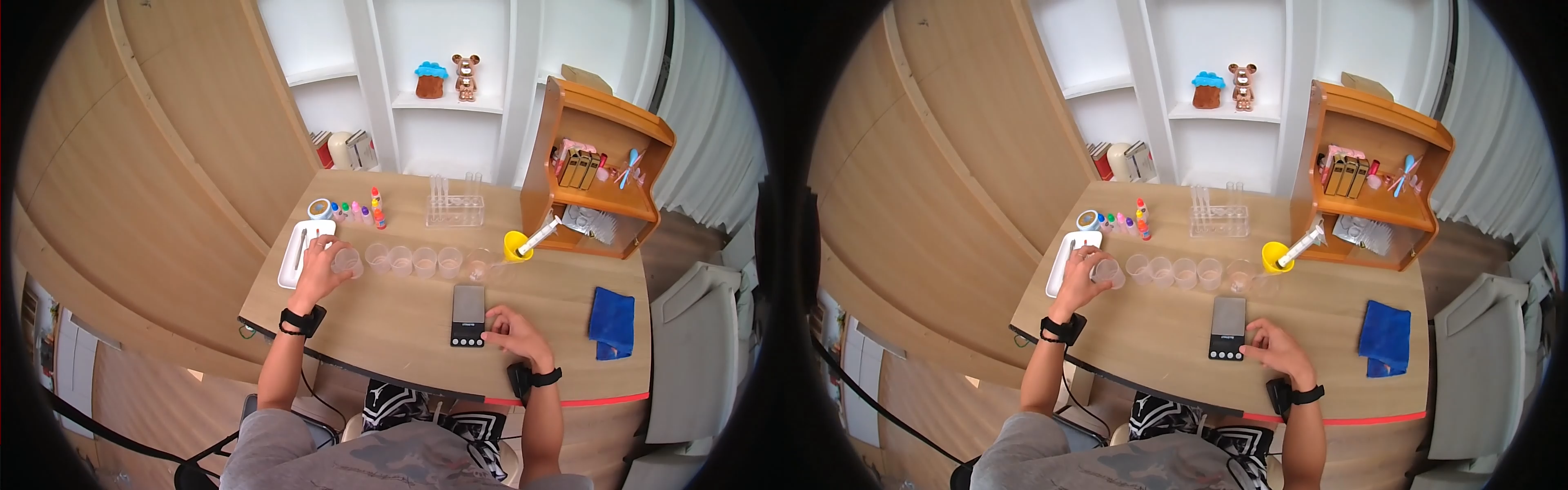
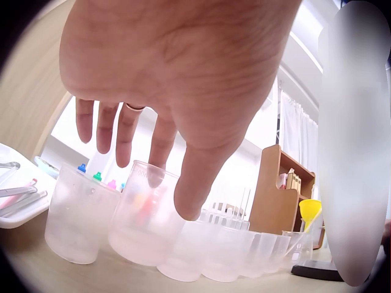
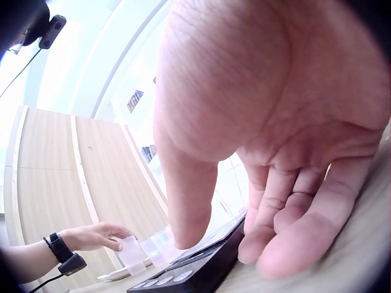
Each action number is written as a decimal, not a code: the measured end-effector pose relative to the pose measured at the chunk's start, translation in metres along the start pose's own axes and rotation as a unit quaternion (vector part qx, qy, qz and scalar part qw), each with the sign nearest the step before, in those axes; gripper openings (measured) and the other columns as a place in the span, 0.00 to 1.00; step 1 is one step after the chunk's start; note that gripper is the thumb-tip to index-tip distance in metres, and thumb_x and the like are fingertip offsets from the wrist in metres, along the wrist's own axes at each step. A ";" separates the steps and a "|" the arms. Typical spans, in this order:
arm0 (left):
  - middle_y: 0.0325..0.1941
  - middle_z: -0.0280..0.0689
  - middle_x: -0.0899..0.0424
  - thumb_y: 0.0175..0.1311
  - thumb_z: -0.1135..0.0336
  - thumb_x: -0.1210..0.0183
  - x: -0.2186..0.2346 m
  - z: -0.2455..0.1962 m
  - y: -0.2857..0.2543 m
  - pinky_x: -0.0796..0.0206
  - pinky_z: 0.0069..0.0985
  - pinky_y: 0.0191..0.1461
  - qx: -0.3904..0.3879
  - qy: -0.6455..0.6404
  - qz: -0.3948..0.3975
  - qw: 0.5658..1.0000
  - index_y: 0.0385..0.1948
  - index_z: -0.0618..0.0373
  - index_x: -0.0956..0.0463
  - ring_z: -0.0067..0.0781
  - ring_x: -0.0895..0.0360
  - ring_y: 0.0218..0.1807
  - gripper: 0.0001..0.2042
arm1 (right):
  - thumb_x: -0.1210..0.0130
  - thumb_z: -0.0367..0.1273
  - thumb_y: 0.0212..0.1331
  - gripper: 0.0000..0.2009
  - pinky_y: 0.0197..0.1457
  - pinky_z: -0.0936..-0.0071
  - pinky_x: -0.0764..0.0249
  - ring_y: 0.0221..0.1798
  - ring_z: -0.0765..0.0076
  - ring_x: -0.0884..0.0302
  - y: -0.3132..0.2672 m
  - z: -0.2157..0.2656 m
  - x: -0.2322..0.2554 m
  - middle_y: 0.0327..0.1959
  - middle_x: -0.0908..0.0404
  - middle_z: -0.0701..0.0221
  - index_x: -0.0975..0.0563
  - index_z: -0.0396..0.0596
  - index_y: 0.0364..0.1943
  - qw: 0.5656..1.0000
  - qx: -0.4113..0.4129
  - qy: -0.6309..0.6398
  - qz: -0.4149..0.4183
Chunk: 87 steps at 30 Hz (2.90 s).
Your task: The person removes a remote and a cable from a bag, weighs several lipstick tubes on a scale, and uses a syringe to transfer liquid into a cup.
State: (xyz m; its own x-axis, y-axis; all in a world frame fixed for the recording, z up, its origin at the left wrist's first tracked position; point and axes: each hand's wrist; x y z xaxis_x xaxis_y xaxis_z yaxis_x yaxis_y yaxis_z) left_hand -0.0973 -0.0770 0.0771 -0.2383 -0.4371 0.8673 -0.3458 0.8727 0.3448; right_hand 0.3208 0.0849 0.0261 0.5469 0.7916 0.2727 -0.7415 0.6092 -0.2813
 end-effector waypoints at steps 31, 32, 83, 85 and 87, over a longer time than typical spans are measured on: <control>0.63 0.40 0.25 0.45 0.61 0.25 -0.041 -0.009 0.037 0.48 0.41 0.74 -0.078 0.016 0.063 0.995 0.57 0.54 0.24 0.45 0.33 0.68 0.33 | 0.30 0.33 0.59 0.21 0.25 0.79 0.25 0.29 0.82 0.28 0.000 -0.007 0.001 0.29 0.22 0.76 0.25 0.42 0.54 1.000 0.005 0.018 -0.005; 0.62 0.41 0.24 0.45 0.61 0.25 -0.045 -0.008 0.037 0.48 0.41 0.74 -0.082 0.029 0.061 0.994 0.56 0.55 0.23 0.45 0.33 0.68 0.32 | 0.30 0.33 0.59 0.21 0.25 0.79 0.26 0.29 0.82 0.28 0.000 -0.007 0.001 0.29 0.22 0.76 0.24 0.42 0.54 1.000 0.003 0.018 -0.006; 0.30 0.24 0.38 0.54 0.68 0.26 -0.139 -0.129 0.019 0.44 0.21 0.38 -0.136 -0.509 0.313 0.790 0.58 0.52 0.26 0.19 0.39 0.35 0.28 | 0.36 0.30 0.65 0.18 0.30 0.83 0.26 0.32 0.85 0.27 0.001 -0.005 0.008 0.33 0.23 0.80 0.24 0.46 0.58 0.995 -0.018 0.094 0.027; 0.29 0.24 0.39 0.55 0.70 0.27 -0.142 -0.127 0.018 0.44 0.21 0.37 -0.132 -0.496 0.320 0.796 0.59 0.53 0.26 0.19 0.39 0.33 0.27 | 0.36 0.30 0.66 0.18 0.30 0.83 0.26 0.32 0.86 0.27 0.002 -0.006 0.009 0.33 0.22 0.80 0.24 0.46 0.59 0.995 -0.016 0.095 0.025; 0.29 0.24 0.39 0.55 0.70 0.28 -0.149 -0.127 0.017 0.44 0.21 0.37 -0.134 -0.502 0.321 0.792 0.59 0.53 0.26 0.19 0.40 0.33 0.27 | 0.37 0.30 0.66 0.18 0.30 0.84 0.26 0.32 0.86 0.27 0.002 -0.006 0.008 0.33 0.21 0.81 0.24 0.46 0.59 0.995 -0.015 0.095 0.024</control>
State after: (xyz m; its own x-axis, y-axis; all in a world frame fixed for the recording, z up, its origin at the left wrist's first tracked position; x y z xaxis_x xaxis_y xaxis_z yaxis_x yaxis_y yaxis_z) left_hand 0.0470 0.0306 -0.0003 -0.9350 0.2796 0.2180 0.3116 0.9414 0.1291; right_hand 0.3261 0.0932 0.0219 0.5766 0.8132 0.0795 -0.7582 0.5688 -0.3187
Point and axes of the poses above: each hand's wrist, its own y-axis towards the middle knuckle, its own x-axis out of the back of the hand, z = x × y
